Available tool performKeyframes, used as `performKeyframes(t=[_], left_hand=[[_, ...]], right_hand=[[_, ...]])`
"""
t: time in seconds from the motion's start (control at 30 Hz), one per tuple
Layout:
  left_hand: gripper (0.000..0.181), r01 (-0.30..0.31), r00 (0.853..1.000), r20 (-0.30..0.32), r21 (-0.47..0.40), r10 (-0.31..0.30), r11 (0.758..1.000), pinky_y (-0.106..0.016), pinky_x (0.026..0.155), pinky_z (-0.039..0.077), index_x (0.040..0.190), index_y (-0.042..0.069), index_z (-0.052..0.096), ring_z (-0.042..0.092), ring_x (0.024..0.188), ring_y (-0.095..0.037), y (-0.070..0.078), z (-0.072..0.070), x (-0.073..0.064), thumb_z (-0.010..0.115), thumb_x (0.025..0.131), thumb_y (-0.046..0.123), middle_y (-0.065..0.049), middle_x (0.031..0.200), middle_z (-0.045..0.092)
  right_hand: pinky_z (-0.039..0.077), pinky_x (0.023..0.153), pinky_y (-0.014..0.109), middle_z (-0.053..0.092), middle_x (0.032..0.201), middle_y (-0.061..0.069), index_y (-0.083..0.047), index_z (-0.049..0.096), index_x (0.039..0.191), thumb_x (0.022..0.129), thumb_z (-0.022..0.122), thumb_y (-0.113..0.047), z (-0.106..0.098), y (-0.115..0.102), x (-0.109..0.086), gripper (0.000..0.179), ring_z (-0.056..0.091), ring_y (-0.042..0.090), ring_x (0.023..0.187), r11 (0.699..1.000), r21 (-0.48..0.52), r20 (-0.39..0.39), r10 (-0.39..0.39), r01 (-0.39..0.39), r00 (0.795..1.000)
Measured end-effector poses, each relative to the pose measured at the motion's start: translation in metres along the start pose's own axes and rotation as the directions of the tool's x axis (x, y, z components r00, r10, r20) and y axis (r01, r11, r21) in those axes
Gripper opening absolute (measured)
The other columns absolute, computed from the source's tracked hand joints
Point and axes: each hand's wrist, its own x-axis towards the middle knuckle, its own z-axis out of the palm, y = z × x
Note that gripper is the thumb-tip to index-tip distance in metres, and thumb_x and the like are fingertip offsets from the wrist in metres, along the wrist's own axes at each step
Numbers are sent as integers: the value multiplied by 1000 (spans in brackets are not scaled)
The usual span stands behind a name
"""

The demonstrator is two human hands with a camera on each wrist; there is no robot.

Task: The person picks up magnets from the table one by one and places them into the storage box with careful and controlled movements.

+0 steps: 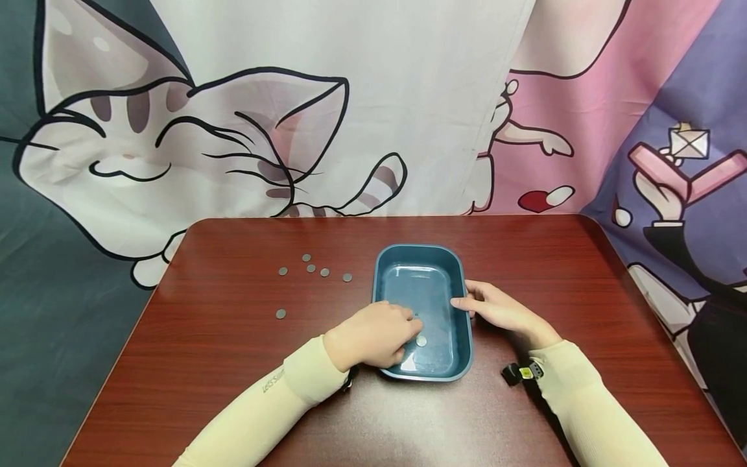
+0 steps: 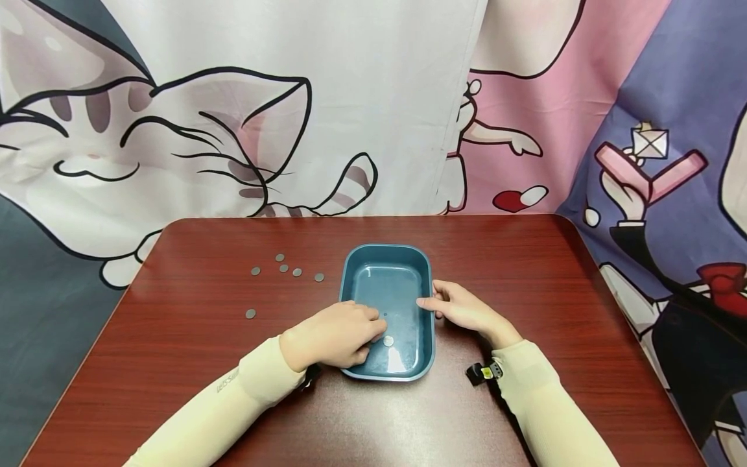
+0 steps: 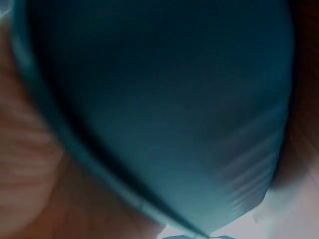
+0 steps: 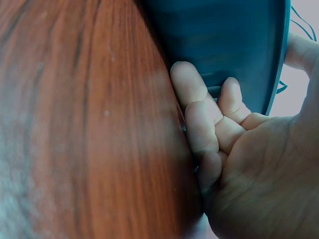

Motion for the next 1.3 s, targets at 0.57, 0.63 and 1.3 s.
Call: performKeyframes(t=[0.57,0.63,1.3], left_hand=[[18,91,988,118,78,-100,993,-34,80,56,105,23,69,69,91,-13,12,11,16,73,88,26,5,96,69],[18,94,988,115,78,-102,993,-33,80,56,106,23,69,69,90,-13,12,10,15,74,89,27,5,95,69],[24,49,998,-50,42,-47,998,-31,79,54,108,19,65,66,86,-15,7,-12,-12,71,91,34,6,95,65]], right_hand=[[45,68,28,54,76,7,-4,61,111,102,63,-30,0,2,1,28,57,14,72,1000,4,0,-8,8,1000],[45,68,28,54,76,7,-4,61,111,102,63,-30,0,2,1,28,57,14,72,1000,4,0,-7,7,1000],[45,67,29,53,75,8,-4,61,109,103,63,-27,1,0,0,24,57,16,71,1000,2,0,-12,12,1000]])
